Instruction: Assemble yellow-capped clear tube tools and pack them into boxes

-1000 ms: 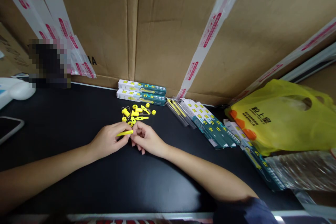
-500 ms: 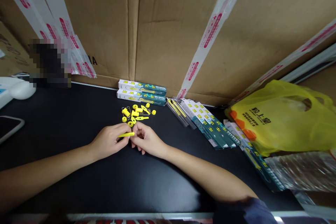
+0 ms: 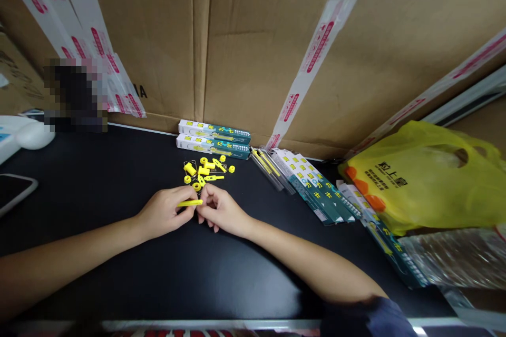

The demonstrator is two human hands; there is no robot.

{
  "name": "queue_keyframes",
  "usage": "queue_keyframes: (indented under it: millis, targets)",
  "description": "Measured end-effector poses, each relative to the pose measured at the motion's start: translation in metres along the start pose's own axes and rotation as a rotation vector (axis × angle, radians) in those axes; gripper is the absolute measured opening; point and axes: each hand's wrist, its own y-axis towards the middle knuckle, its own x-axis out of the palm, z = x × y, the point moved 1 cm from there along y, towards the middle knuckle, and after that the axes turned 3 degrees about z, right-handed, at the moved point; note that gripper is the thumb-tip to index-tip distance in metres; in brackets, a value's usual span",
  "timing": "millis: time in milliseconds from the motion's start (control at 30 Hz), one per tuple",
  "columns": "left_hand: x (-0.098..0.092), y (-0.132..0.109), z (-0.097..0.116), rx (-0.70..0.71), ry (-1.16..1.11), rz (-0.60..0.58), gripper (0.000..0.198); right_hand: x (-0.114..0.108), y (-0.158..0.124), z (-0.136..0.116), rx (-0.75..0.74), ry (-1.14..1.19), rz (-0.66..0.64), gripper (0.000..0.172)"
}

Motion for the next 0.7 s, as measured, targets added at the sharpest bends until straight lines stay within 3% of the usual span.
queue_keyframes:
  millis: [700]
  targets:
    - [-0.0023,0.0009,-0.001,-0.031,-0.038,0.029,0.013,-0.001,0.0017,0.0001,-0.041,0.087,0.06,0.031]
